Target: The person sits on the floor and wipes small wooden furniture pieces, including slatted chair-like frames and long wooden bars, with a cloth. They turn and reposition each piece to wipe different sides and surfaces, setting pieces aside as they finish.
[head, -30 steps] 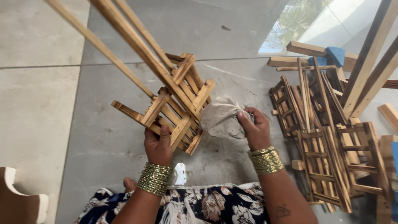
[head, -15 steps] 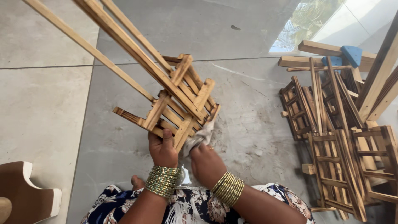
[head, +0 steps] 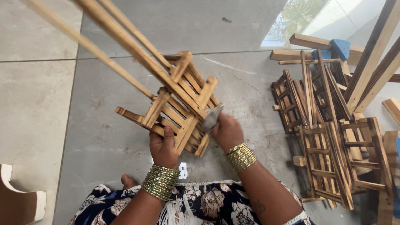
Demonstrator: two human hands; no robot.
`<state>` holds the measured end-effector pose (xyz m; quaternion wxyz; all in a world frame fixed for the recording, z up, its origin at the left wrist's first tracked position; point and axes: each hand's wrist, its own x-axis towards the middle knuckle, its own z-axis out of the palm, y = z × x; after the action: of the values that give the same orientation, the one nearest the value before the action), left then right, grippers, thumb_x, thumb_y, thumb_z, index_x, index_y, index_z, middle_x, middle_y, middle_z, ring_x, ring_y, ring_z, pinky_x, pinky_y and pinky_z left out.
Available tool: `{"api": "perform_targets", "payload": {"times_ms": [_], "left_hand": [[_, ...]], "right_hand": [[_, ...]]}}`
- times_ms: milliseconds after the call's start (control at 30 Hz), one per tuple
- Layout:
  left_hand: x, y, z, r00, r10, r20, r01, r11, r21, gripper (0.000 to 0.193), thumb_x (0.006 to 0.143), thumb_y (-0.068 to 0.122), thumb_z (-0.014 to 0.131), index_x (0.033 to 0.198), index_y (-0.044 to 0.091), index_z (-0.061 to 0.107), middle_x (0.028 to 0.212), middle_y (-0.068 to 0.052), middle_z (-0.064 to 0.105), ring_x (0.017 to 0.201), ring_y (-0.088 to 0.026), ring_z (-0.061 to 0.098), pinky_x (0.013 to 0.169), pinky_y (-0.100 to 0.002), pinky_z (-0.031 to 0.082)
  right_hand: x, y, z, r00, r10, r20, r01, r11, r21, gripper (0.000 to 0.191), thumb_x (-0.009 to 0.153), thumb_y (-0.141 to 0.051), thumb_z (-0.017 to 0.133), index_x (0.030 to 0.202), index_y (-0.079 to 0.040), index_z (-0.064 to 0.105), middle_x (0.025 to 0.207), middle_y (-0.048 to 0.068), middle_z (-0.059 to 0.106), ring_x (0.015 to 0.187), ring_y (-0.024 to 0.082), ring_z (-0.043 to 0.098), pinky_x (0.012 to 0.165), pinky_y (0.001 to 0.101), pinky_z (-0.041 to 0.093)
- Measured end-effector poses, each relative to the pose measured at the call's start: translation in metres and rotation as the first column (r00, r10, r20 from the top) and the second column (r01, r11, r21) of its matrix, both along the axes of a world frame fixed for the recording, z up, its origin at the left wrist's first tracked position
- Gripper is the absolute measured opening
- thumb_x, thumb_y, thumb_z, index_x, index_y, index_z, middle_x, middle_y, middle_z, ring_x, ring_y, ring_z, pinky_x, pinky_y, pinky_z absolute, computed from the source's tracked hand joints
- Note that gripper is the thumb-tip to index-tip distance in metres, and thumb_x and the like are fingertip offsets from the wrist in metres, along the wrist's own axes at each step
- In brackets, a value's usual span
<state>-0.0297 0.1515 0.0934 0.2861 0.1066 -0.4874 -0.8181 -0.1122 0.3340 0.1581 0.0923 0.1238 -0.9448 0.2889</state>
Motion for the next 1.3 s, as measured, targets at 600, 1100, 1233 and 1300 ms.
{"api": "perform_targets", "payload": {"times_ms": [600,1100,1233,1300], "left_hand": [[-0.006,-0.03,-0.007,0.988,0.148,-0.055,-0.15,0.987,-0.052,0.04,0.103,0.024,0.065,0.134,0.001,0.052,0.118,-0.003,0.064,0.105,-0.012,0.059,0.096,-0.029,0.051],[0.005,0.021,-0.013,0.987,-0.09,0.136,0.068,0.984,0.163,0.034,0.103,0.034,0.06,0.12,0.005,0.057,0.103,0.001,0.062,0.093,-0.008,0.057,0.087,-0.028,0.05],[0.005,0.007,-0.027,0.964,-0.042,0.261,0.029,0.998,0.056,0.038,0.112,0.032,0.063,0.12,-0.005,0.058,0.099,-0.007,0.057,0.086,-0.016,0.049,0.078,-0.034,0.046],[0.001,-0.004,-0.031,0.983,0.008,0.182,-0.019,0.998,0.058,0.038,0.106,0.033,0.062,0.125,0.0,0.057,0.108,-0.006,0.064,0.097,-0.014,0.057,0.086,-0.031,0.05]], "right_hand": [[0.094,-0.059,-0.01,0.837,0.452,0.308,-0.47,0.882,-0.018,0.039,0.083,-0.016,0.065,0.119,-0.001,0.061,0.095,0.022,0.07,0.09,0.041,0.069,0.083,0.0518,0.055],[-0.02,0.022,-0.04,0.971,-0.187,0.147,0.229,0.901,-0.367,0.048,0.09,-0.016,0.062,0.137,-0.004,0.057,0.131,0.019,0.062,0.112,0.033,0.067,0.095,0.0412,0.056],[0.028,-0.018,-0.038,0.988,0.082,0.13,-0.049,0.969,-0.243,0.054,0.088,-0.004,0.057,0.14,0.004,0.048,0.14,0.034,0.045,0.125,0.047,0.052,0.105,0.0461,0.047],[0.058,-0.037,-0.034,0.982,0.18,0.055,-0.149,0.923,-0.356,0.047,0.088,-0.003,0.056,0.134,0.005,0.053,0.136,0.031,0.051,0.126,0.048,0.055,0.109,0.0468,0.047]]}}
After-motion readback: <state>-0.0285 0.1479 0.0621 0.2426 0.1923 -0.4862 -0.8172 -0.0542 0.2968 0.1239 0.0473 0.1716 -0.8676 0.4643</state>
